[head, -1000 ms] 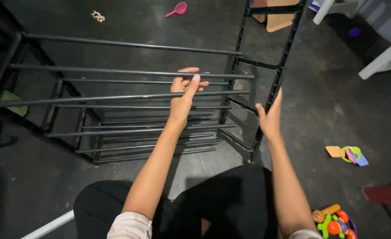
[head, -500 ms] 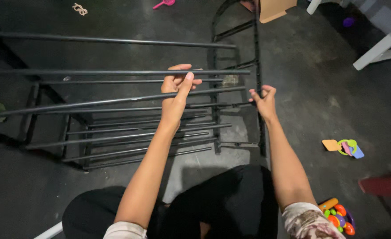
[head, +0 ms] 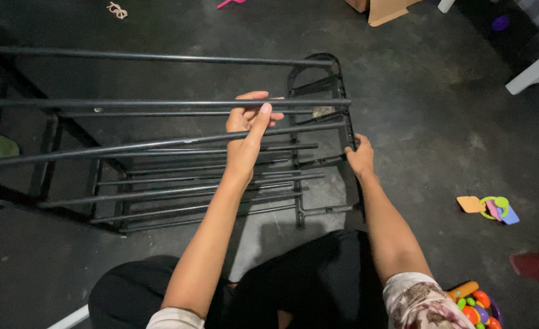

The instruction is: The person sits on the floor and disassembles a black metal shoe rack by removing vertical rods from the plastic base. They then separate the two halves of the plastic base and begin reinserting rods into one half.

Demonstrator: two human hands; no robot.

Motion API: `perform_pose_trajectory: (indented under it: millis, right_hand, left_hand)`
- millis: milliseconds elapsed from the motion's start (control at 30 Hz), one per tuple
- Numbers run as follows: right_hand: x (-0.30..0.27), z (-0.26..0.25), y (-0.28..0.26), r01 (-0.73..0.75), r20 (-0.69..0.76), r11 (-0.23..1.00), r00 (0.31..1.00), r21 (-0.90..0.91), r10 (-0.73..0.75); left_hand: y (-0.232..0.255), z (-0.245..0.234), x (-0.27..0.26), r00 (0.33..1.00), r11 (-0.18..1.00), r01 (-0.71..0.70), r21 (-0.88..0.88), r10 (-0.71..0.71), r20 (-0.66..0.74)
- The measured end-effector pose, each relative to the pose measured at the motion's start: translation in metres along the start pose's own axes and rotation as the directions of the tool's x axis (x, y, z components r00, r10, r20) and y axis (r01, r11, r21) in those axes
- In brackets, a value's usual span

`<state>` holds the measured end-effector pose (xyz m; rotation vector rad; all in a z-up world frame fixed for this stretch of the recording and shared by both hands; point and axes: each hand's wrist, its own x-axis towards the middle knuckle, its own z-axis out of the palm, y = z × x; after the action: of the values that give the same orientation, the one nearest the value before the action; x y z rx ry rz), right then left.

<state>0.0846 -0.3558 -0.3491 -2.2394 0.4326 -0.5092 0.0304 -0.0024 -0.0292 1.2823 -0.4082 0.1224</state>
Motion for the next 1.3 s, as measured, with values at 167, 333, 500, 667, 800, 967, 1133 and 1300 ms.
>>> perform_pose_trajectory:
  millis: [167,333,500,667,800,967,1133,1300]
  right_hand:
    - [-0.009,0.009,0.009,0.112,0.012,0.982,0.994,-0.153,-0.112]
    - [-0.023,0.016,0.005,-0.134,0.136,0.981,0.979,-0.136,0.153]
    - [-0.033,0.017,0.006,-0.097,0.151,0.978,0.981,-0.183,0.125]
    - [-0.047,0.009,-0.01,-0.138,0.151,0.963,0.973,-0.233,0.176]
    - [-0.066,0.005,-0.039,-0.306,-0.019,0.934,0.951,-0.187,0.308]
    - [-0.149,0.025,-0.096,0.028,0.003,0.815,0.999,0.579,-0.037]
    - [-0.253,0.054,-0.195,-0.471,0.446,0.511,0.877,0.719,0.179]
    - [-0.281,0.024,-0.292,-0.464,0.483,0.239,0.876,0.853,-0.022]
  left_hand:
    - [-0.002,0.003,-0.001,1.0,1.0,-0.006,-0.017,0.006,0.004]
    - [-0.003,0.0,0.0,1.0,0.999,0.01,-0.03,-0.01,0.003]
    - [-0.005,-0.003,-0.001,1.0,0.999,-0.005,-0.031,0.005,0.003]
    - [-0.012,0.001,-0.005,1.0,0.999,0.016,-0.051,-0.016,0.0]
    - [-0.017,0.003,-0.01,0.999,0.995,0.033,-0.094,-0.033,-0.005]
    - [-0.011,0.01,-0.017,0.996,0.986,0.082,-0.147,-0.086,-0.018]
    - [0.009,0.004,-0.029,0.995,0.984,0.076,-0.164,-0.064,0.079]
    - [0.037,-0.023,-0.045,0.99,0.974,0.119,-0.192,-0.102,0.097]
